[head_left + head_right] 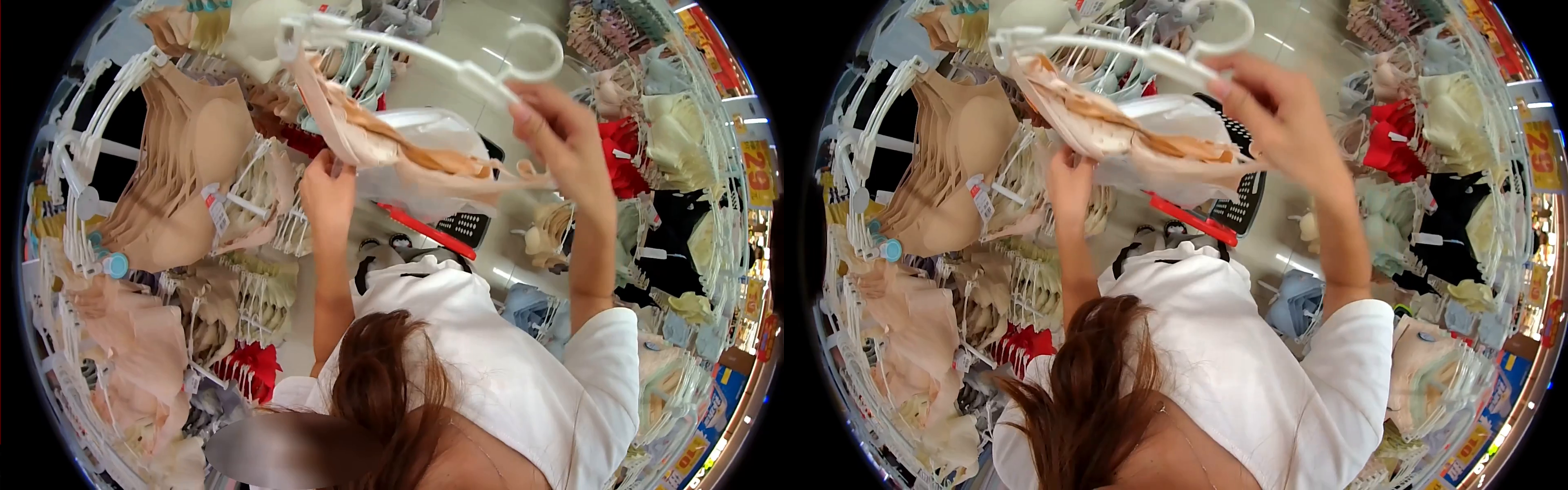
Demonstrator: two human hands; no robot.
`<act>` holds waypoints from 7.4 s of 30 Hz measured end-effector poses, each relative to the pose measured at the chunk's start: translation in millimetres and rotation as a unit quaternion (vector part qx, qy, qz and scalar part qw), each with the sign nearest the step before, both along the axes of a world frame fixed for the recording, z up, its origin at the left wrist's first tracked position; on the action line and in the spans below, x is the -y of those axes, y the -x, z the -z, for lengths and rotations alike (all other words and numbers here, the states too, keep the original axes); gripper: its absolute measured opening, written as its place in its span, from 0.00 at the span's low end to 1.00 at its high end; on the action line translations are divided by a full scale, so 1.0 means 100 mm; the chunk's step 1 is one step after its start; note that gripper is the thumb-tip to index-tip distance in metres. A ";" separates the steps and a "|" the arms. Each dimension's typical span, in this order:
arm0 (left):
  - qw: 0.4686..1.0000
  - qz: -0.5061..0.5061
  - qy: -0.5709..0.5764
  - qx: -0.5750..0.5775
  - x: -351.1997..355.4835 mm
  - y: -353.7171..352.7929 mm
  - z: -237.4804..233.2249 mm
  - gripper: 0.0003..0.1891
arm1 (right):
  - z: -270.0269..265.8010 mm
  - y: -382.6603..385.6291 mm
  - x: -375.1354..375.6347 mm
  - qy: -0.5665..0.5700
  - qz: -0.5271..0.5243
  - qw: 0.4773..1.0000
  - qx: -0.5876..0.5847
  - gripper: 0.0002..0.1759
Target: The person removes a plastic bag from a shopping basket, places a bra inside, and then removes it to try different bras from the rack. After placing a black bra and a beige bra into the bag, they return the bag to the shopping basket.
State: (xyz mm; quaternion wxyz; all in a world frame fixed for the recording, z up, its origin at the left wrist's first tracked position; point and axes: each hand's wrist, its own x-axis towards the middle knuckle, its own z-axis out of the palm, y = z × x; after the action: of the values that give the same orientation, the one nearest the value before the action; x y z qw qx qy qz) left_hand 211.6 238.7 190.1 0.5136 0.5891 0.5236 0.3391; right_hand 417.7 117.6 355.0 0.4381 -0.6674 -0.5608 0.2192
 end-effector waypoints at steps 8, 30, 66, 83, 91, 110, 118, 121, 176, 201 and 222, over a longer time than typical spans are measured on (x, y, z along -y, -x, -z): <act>0.966 0.044 -0.221 -0.126 0.00 0.54 0.28 0.12 | 0.35 0.55 0.41 0.011 0.004 1.000 0.003 0.10; 0.999 -0.033 0.013 0.038 -0.15 0.20 0.83 0.05 | 0.84 -0.01 0.76 0.074 -0.150 0.986 0.022 0.04; 0.965 -0.037 -0.245 -0.090 0.13 -0.10 0.07 0.04 | 0.85 -0.36 0.45 -0.064 -0.046 0.977 0.200 0.09; 0.941 -0.064 -0.295 -0.156 -0.06 0.30 0.16 0.05 | 2.07 -0.01 -0.15 -0.039 -0.081 0.996 0.009 0.09; 0.940 -0.106 -0.231 -0.226 0.00 0.40 0.07 0.10 | 2.26 0.07 -0.28 -0.059 -0.125 0.973 0.183 0.13; 0.789 0.288 -0.422 -0.340 0.10 0.38 -0.05 0.09 | 2.23 0.41 -0.40 -0.193 -0.134 0.967 0.094 0.09; 0.838 0.232 -0.385 -0.310 0.08 0.61 -0.22 0.07 | 2.25 -0.56 -0.39 -0.253 0.179 0.951 -0.004 0.10; 0.876 0.206 -0.330 -0.284 0.10 0.63 -0.36 0.07 | 3.00 -0.69 -0.54 0.003 0.034 0.990 -0.139 0.19; 0.788 0.121 -0.582 -0.162 0.83 1.13 -0.16 0.15 | 2.15 -0.01 -0.25 0.106 -0.119 0.987 -0.005 0.12; 0.799 0.216 -0.540 -0.150 1.09 1.11 -0.39 0.15 | 2.01 -0.25 -0.19 0.240 -0.250 0.789 -0.508 0.23; 0.807 0.221 -0.527 -0.147 1.13 1.05 -0.35 0.15 | 1.88 -0.44 0.03 0.142 -0.061 0.900 -0.408 0.31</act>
State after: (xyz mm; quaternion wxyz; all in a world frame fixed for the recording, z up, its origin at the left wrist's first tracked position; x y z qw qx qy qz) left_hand 106.8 125.8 225.6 0.1021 0.9119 0.1896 0.3493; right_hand 461.7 114.7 166.6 0.5149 -0.5393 -0.3354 0.5758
